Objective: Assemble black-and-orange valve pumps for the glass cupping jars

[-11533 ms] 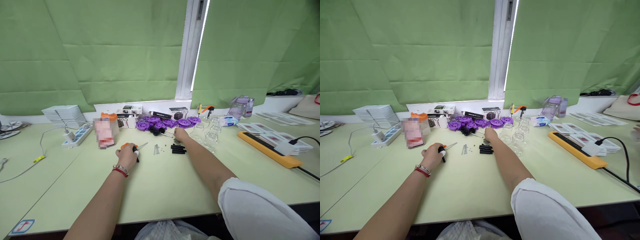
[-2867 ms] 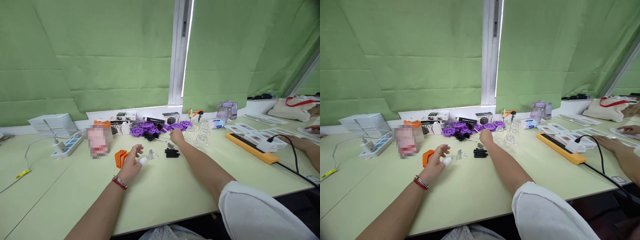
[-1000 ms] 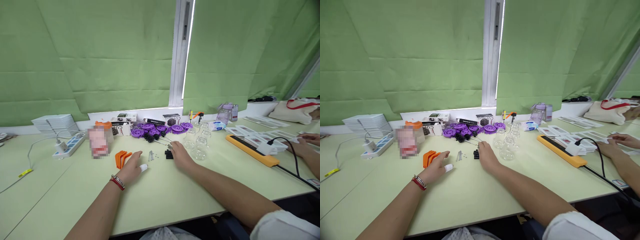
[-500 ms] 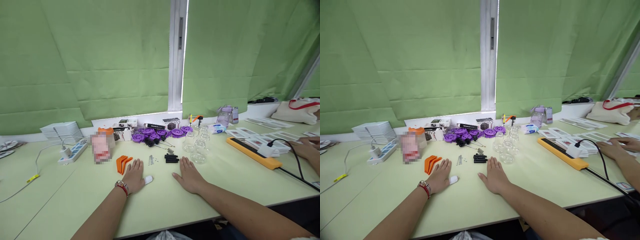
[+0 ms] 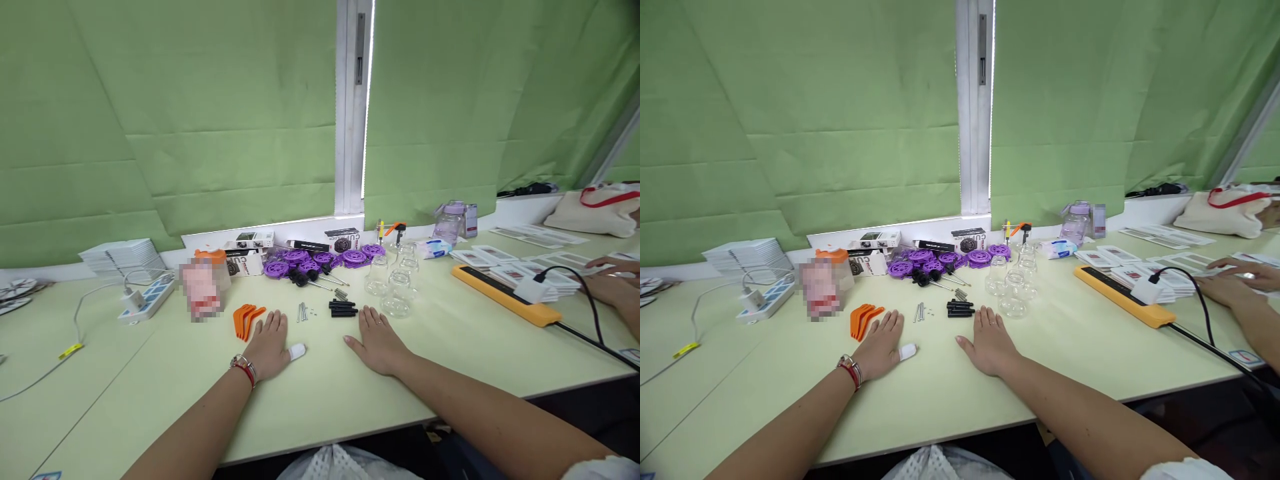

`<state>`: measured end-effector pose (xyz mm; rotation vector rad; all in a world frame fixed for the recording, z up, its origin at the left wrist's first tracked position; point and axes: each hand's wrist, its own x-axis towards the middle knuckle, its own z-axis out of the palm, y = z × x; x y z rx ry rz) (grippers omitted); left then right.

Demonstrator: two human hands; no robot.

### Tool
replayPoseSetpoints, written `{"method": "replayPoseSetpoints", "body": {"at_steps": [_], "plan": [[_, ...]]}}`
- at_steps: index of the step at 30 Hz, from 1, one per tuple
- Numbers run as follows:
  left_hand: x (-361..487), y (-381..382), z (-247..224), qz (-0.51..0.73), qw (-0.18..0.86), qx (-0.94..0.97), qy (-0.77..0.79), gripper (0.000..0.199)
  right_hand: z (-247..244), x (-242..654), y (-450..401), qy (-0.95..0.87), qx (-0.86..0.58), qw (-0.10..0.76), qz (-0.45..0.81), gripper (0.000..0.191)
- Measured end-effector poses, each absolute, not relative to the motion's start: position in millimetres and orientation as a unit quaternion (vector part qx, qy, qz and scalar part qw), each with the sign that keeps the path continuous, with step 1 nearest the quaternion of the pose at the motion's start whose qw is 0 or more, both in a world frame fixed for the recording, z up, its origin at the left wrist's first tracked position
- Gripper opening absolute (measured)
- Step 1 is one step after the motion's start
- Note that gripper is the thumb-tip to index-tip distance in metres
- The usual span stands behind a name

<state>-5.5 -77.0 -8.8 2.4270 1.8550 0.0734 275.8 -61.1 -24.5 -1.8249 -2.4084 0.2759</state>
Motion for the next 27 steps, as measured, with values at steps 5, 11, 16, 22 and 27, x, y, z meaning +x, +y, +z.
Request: {"method": "replayPoseSetpoints", "body": {"at_steps": [5,11,16,22,27], "plan": [[-6,-77,-10,0.020,0.038,0.793,0.608,0.085,-24,276,-62,-0.793,-0.598,0.058,0.098,0.096],[-7,-76,-10,0.029,0.040,0.795,0.604,0.085,-26,276,-57,-0.786,-0.602,0.088,0.109,0.087],[-7,-75,-9,0.025,0.040,0.794,0.606,0.086,-22,276,-40,-0.788,-0.578,0.188,0.099,0.067],[-6,-76,-8,0.007,0.034,0.791,0.610,0.087,-11,270,-26,-0.833,-0.491,0.253,0.013,0.033],[-5,-76,-6,0.012,0.041,0.789,0.612,0.085,-12,269,-22,-0.851,-0.461,0.253,0.003,0.018]]}}
